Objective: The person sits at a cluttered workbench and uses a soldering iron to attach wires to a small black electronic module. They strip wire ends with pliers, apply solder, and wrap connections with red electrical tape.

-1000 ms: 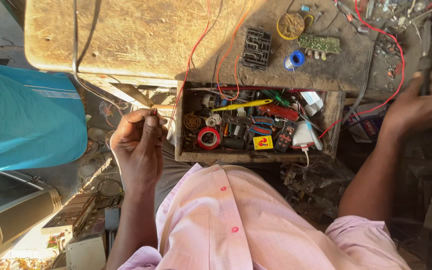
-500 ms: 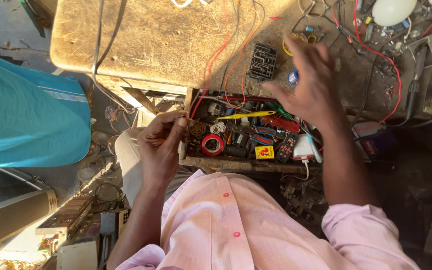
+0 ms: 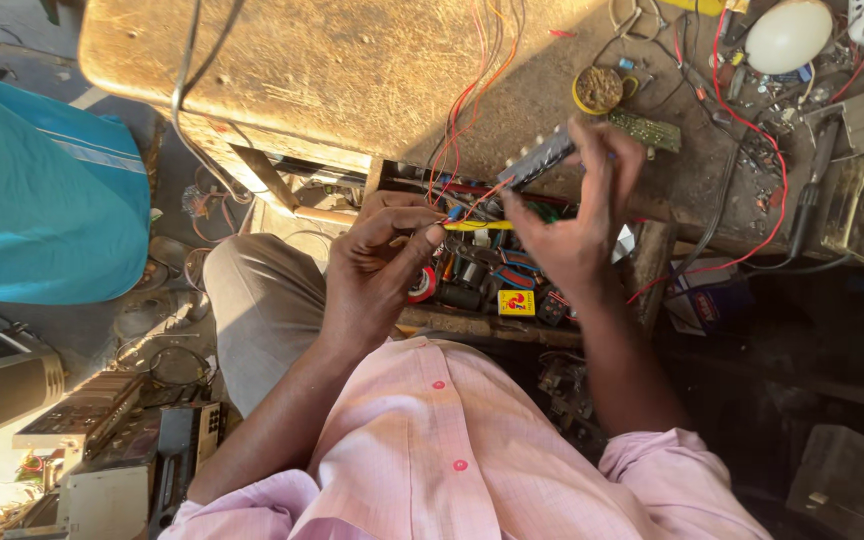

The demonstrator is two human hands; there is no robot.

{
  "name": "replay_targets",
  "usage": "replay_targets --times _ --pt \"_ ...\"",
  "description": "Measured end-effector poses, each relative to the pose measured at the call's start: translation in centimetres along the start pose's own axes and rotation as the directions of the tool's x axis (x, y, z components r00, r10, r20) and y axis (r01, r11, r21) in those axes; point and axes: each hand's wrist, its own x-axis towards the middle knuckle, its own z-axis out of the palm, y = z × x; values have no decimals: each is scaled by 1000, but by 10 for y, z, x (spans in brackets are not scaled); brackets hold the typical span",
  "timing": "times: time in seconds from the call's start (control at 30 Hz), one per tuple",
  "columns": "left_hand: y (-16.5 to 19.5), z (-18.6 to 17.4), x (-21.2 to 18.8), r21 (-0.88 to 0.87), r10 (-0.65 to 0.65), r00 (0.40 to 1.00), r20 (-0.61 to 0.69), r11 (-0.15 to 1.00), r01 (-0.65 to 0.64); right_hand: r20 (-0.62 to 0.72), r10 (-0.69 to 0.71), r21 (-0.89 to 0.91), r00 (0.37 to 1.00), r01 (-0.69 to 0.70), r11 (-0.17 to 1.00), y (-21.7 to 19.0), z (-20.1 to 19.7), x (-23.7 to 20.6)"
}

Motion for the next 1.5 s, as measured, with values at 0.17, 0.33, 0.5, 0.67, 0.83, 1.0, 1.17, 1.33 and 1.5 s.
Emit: replay_targets --times 0.17,0.33,0.5,0.67,0.83,1.0,1.17,1.33,1.5 --pt "3 18 2 55 50 994 100 997 -56 -143 -67 30 988 72 997 -9 13 -21" --pt "10 24 3 -26 86 985 151 996 -83 -177 -87 104 980 106 989 -13 23 -22" --pt "17 14 9 157 68 988 139 983 -90 -49 -157 111 986 162 980 -7 17 -9" --pt "20 6 23 239 180 955 238 942 -237 104 -233 123 967 220 968 8 6 3" --pt "9 17 27 18 105 985 140 994 -109 -3 -200 9 980 200 980 22 23 11" --pt "1 17 18 -49 4 999 36 999 -2 -33 101 6 994 -100 995 28 39 8" --pt "1 10 8 -15 -80 997 -20 997 80 -1 133 -145 991 -132 981 22 31 -2" --pt "0 6 6 -6 -113 993 -18 994 112 6 145 -341 989 -134 930 6 16 -8" --pt "-4 8 7 52 -130 991 -23 990 131 85 77 -479 993 -27 878 4 11 -9"
